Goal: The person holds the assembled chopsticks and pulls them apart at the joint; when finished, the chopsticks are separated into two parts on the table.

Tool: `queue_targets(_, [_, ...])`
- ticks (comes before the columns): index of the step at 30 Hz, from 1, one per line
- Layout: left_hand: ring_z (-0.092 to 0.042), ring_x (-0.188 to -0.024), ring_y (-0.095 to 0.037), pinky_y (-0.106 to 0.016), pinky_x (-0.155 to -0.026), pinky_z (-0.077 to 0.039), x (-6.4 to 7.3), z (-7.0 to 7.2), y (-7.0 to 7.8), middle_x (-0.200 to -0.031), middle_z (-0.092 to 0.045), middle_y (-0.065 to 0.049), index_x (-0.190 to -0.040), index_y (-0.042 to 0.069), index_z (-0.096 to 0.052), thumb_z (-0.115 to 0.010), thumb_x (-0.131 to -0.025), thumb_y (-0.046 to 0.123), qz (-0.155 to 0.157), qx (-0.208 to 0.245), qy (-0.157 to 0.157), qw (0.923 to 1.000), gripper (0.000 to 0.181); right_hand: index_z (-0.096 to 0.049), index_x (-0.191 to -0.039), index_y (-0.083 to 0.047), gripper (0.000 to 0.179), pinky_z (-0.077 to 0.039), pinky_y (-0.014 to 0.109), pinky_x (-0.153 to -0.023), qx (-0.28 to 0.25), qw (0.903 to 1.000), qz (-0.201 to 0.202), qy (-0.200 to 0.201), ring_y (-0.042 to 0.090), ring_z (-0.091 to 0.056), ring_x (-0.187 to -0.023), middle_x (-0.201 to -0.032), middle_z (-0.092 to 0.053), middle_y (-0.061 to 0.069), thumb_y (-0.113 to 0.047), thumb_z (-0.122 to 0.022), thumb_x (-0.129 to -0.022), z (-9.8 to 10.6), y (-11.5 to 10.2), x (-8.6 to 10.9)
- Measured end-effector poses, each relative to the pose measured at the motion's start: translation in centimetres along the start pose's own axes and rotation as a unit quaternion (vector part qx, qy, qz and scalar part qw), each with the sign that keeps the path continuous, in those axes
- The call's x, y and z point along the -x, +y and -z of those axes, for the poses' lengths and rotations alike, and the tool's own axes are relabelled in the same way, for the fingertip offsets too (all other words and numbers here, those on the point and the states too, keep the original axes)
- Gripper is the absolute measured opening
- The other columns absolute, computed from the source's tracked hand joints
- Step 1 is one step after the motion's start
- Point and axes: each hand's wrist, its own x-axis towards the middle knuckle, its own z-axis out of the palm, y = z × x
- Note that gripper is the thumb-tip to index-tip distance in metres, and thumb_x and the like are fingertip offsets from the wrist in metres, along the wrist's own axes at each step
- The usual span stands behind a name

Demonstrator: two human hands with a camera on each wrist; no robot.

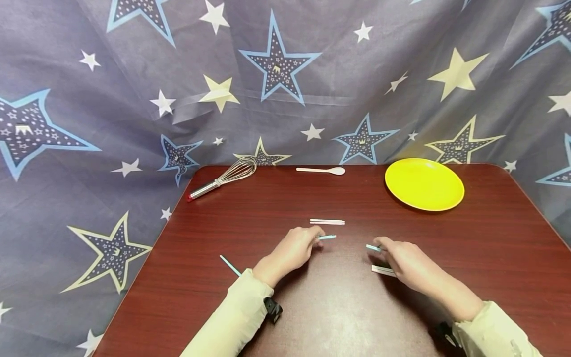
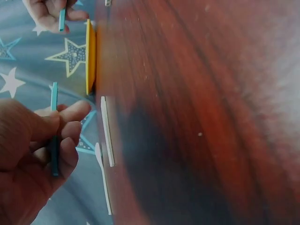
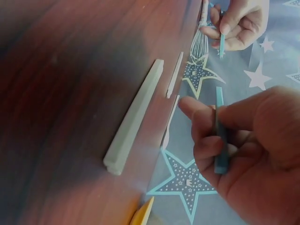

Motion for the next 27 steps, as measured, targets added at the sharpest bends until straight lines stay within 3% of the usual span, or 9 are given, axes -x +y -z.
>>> queue_targets(4, [-0.066, -0.074, -0.017, -0.034, -0.068, -0.052, -1.0, -0.1, -0.3, -0.084, -0.071, -0.001, -0.094, 0.008, -0.067, -0.066, -0.092, 0.011, 0.035, -0.013, 0.022, 0.9991, 0.004, -0.059, -0.091, -0.011, 0.018, -0.038, 0.025, -0.050, 0.006, 0.9998, -0.016, 0.014, 0.004, -0.043, -0.056, -0.069, -0.054, -0.011, 0.002, -0.069, -0.085, 0.0, 0.5, 0.2])
queue_targets(11, [-0.068, -0.077, -0.019, -0.036, -0.068, -0.052, -2.8, -0.7, -0.7, -0.080, -0.069, 0.005, -0.082, 0.015, -0.066, -0.072, -0.088, 0.016, 0.085, -0.046, 0.037, 0.9947, 0.008, -0.057, -0.071, -0.016, 0.026, -0.037, 0.026, -0.050, 0.023, 0.9990, -0.039, 0.003, 0.005, -0.040, -0.053, -0.060, -0.047, -0.013, -0.001, -0.076, -0.078, 0.0, 1.2, 0.5])
queue_targets(18, [-0.059, -0.080, -0.019, -0.032, -0.072, -0.050, -4.5, -1.4, -0.9, -0.076, -0.057, 0.004, -0.074, 0.017, -0.070, -0.078, -0.080, 0.022, 0.099, -0.102, 0.030, 0.9894, 0.012, -0.070, -0.073, -0.014, 0.017, -0.048, 0.031, -0.057, 0.040, 0.9988, -0.027, 0.007, 0.011, -0.057, -0.063, -0.070, -0.056, -0.011, -0.003, -0.082, -0.071, -0.3, 1.7, 0.8])
queue_targets(27, [-0.056, -0.077, -0.018, -0.030, -0.071, -0.047, -5.7, -1.8, -1.5, -0.075, -0.060, 0.005, -0.072, 0.018, -0.067, -0.078, -0.081, 0.027, 0.106, -0.151, 0.007, 0.9829, 0.017, -0.069, -0.073, -0.018, 0.016, -0.047, 0.033, -0.058, 0.025, 0.9961, -0.068, -0.050, 0.009, -0.057, -0.063, -0.072, -0.063, -0.011, -0.008, -0.081, -0.073, -0.3, 1.9, 0.8])
